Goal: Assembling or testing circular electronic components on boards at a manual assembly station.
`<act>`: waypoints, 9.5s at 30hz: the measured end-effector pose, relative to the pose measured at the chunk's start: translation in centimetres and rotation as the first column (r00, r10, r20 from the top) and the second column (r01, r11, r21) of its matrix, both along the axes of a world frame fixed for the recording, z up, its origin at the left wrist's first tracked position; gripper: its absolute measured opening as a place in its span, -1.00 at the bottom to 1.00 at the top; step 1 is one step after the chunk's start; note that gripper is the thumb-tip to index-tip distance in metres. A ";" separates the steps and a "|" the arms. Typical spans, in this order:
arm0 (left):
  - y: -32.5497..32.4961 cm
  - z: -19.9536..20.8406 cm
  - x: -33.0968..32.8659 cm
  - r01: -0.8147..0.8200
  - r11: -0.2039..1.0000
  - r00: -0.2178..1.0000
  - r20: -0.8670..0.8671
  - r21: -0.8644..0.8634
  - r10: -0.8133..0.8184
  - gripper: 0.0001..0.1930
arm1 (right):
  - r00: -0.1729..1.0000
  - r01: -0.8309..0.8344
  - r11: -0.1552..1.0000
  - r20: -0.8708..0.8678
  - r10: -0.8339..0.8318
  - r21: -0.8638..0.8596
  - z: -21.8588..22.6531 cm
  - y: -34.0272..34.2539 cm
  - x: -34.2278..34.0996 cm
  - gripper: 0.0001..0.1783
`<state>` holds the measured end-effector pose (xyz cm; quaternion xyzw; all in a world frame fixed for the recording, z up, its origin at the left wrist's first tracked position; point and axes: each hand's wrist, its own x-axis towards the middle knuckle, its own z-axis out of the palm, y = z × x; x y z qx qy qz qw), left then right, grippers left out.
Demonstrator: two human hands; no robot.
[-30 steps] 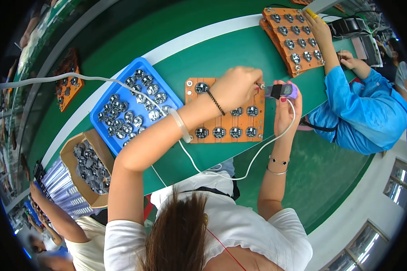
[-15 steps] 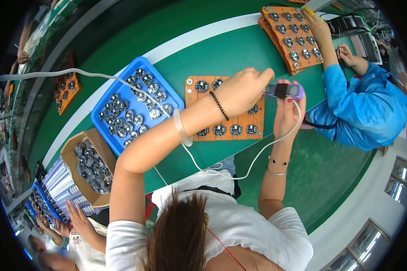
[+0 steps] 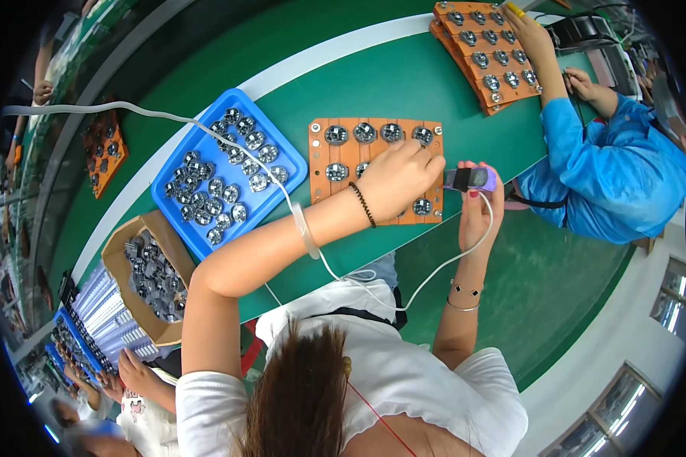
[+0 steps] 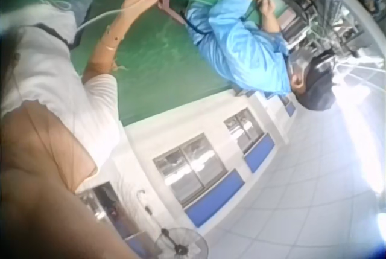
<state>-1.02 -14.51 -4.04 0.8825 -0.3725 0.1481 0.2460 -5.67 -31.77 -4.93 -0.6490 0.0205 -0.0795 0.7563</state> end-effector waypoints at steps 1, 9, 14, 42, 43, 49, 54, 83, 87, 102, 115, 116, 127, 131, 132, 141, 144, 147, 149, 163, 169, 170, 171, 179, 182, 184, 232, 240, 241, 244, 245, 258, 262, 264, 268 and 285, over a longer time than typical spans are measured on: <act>-0.1 0.1 0.0 0.004 1.000 0.999 -0.044 -0.023 -0.005 -0.79 | 1.000 -0.012 0.998 -0.002 0.012 -0.061 0.1 0.1 0.0 -0.53; -0.6 0.0 -0.4 -0.028 0.999 0.994 -0.108 -0.037 0.023 -0.84 | 0.999 -0.036 0.999 0.019 0.036 -0.031 -0.2 0.7 0.5 -0.53; -0.8 -0.9 -0.9 -0.066 0.998 0.998 0.014 -0.014 0.066 -0.91 | 0.989 0.125 0.945 0.033 -0.142 0.301 -1.7 2.5 0.7 -0.54; -1.1 0.1 -1.4 -0.122 0.991 0.991 -0.038 0.055 0.125 -0.85 | 0.861 0.504 0.863 0.061 -0.506 0.038 -1.7 4.9 1.1 -0.61; -1.1 0.1 -1.4 -0.141 0.989 0.989 -0.032 0.049 0.143 -0.85 | 0.866 0.496 0.868 0.064 -0.496 0.026 -1.7 4.9 1.1 -0.61; -0.5 0.1 -1.3 -0.109 0.990 0.994 -0.013 0.089 0.110 -0.83 | 0.865 0.498 0.867 0.066 -0.498 0.014 -1.7 5.0 1.2 -0.62; -0.8 0.4 -1.3 -0.143 0.984 0.989 -0.019 0.109 0.146 -0.82 | 0.862 0.503 0.863 0.095 -0.498 -0.048 -1.6 5.2 1.4 -0.63; 0.1 1.4 -1.1 -0.094 0.985 0.940 -0.338 -0.146 0.040 -0.86 | 0.875 0.478 0.878 0.071 -0.479 0.025 -1.8 5.9 1.5 -0.66; 1.5 3.1 0.1 -0.075 0.965 0.955 -0.297 -0.252 -0.004 -0.86 | 0.935 0.279 0.897 0.114 -0.334 0.344 -1.8 4.5 1.4 -0.57; 1.9 2.8 0.3 0.008 0.959 0.940 -0.326 -0.283 -0.104 -0.88 | 0.981 -0.035 0.957 0.192 -0.021 0.287 -0.1 4.1 1.1 -0.49; 4.2 -0.3 -1.7 -0.116 0.989 0.989 -0.106 -0.088 0.106 -0.74 | 0.979 0.133 0.937 0.106 -0.175 0.322 -1.1 4.8 0.5 -0.48; 4.2 -0.5 -1.7 -0.124 0.987 0.990 -0.072 -0.100 0.117 -0.75 | 0.973 0.153 0.937 0.118 -0.198 0.313 -1.0 4.9 0.6 -0.48; 3.4 2.8 -2.8 -0.099 0.944 0.934 -0.355 -0.316 -0.021 -0.88 | 0.974 -0.067 0.996 0.221 0.052 0.064 0.1 4.3 -0.5 -0.50; 3.2 2.9 -3.0 -0.062 0.917 0.971 -0.236 -0.395 -0.037 -0.89 | 0.969 -0.146 0.980 0.217 0.114 0.137 0.7 5.8 -0.8 -0.47; 3.3 3.0 -3.1 -0.062 0.916 0.971 -0.237 -0.395 -0.036 -0.89 | 0.969 -0.133 0.963 0.235 0.077 0.234 0.9 6.0 -0.8 -0.47; 4.3 2.3 -2.5 -0.198 0.962 0.925 -0.361 -0.188 0.120 -0.89 | 0.975 0.065 0.925 0.174 -0.139 0.375 0.5 5.3 -0.4 -0.45; 4.6 0.3 -2.0 -0.192 0.976 0.966 -0.195 -0.105 0.169 -0.84 | 0.976 0.033 0.938 0.190 -0.105 0.346 0.4 4.5 -0.5 -0.44; 4.8 0.6 -2.1 -0.187 0.968 0.978 -0.128 -0.168 0.167 -0.79 | 0.979 0.004 0.958 0.194 -0.062 0.286 0.2 4.7 -1.0 -0.43; 5.7 1.5 -2.5 -0.267 0.943 0.943 -0.253 -0.198 0.214 -0.76 | 0.984 -0.013 0.966 0.177 -0.034 0.257 0.3 4.9 -1.5 -0.42; 6.7 1.5 -2.8 -0.260 0.965 0.919 -0.301 0.024 0.255 -0.88 | 0.981 -0.114 0.993 0.162 0.109 0.022 0.7 8.1 -1.6 -0.49; 6.6 1.2 -3.3 -0.249 0.968 0.945 -0.210 0.035 0.251 -0.85 | 0.944 0.013 0.962 0.320 0.078 -0.273 -0.1 8.1 -1.5 -0.53; 6.8 1.7 -2.8 -0.254 0.965 0.932 -0.284 -0.064 0.226 -0.85 | 0.944 0.013 0.962 0.321 0.079 -0.274 0.0 8.2 -1.5 -0.53; 6.9 2.4 -2.5 -0.266 0.951 0.914 -0.356 -0.159 0.196 -0.85 | 0.954 -0.010 0.980 0.292 0.068 -0.197 0.1 8.2 -1.5 -0.53; 6.8 4.2 -3.8 -0.130 0.930 0.901 -0.433 -0.345 -0.034 -0.91 | 0.962 -0.166 0.986 0.216 0.166 -0.021 0.2 8.0 -1.7 -0.49; 6.4 5.0 -4.3 -0.132 0.929 0.937 -0.349 -0.346 0.003 -0.91 | 0.952 -0.211 0.976 0.237 0.195 0.044 0.8 8.4 -1.8 -0.48; 6.6 5.3 -4.7 -0.151 0.927 0.929 -0.370 -0.343 0.014 -0.91 | 0.948 -0.253 0.959 0.230 0.219 0.130 1.0 8.4 -1.8 -0.47; 9.6 1.9 -5.3 -0.288 0.948 0.939 -0.233 -0.135 0.252 -0.83 | 0.962 -0.233 0.968 0.168 0.216 0.089 0.8 10.3 -1.1 -0.49; 8.6 3.9 -6.3 -0.278 0.898 0.943 -0.276 -0.341 0.187 -0.89 | 0.928 -0.319 0.946 0.224 0.298 0.059 1.3 10.6 -1.4 -0.48; 8.8 4.0 -6.4 -0.272 0.898 0.945 -0.271 -0.347 0.182 -0.88 | 0.927 -0.321 0.945 0.225 0.301 0.060 1.4 10.7 -1.4 -0.48; 8.9 4.5 -6.5 -0.269 0.897 0.940 -0.298 -0.351 0.166 -0.89 | 0.923 -0.346 0.932 0.216 0.318 0.105 1.8 10.8 -1.4 -0.49; 9.0 4.8 -6.5 -0.273 0.896 0.931 -0.331 -0.349 0.155 -0.89 | 0.920 -0.358 0.929 0.206 0.334 0.091 1.9 10.8 -1.5 -0.49; 10.3 2.0 -5.4 -0.443 0.893 0.887 -0.185 -0.078 0.423 -0.88 | 0.969 -0.203 0.978 0.155 0.194 0.050 2.6 10.4 -0.9 -0.48; 10.6 3.1 -5.8 -0.425 0.874 0.880 -0.333 -0.237 0.337 -0.65 | 0.921 -0.353 0.930 0.137 0.364 -0.099 2.9 10.7 -0.1 -0.51; 11.2 3.8 -6.2 -0.368 0.892 0.889 -0.382 -0.264 0.253 -0.46 | 0.855 -0.484 0.855 0.106 0.507 -0.184 2.8 10.6 0.5 -0.50; 11.5 5.5 -7.3 -0.370 0.833 0.809 -0.583 -0.411 0.071 -0.34 | 0.728 -0.636 0.695 0.037 0.684 -0.335 5.5 11.5 1.3 -0.58; 13.4 3.8 -12.1 -0.472 0.736 0.793 -0.599 -0.485 0.114 -0.61 | 0.997 -0.049 0.477 -0.072 -0.030 -0.878 0.4 14.4 30.6 -0.68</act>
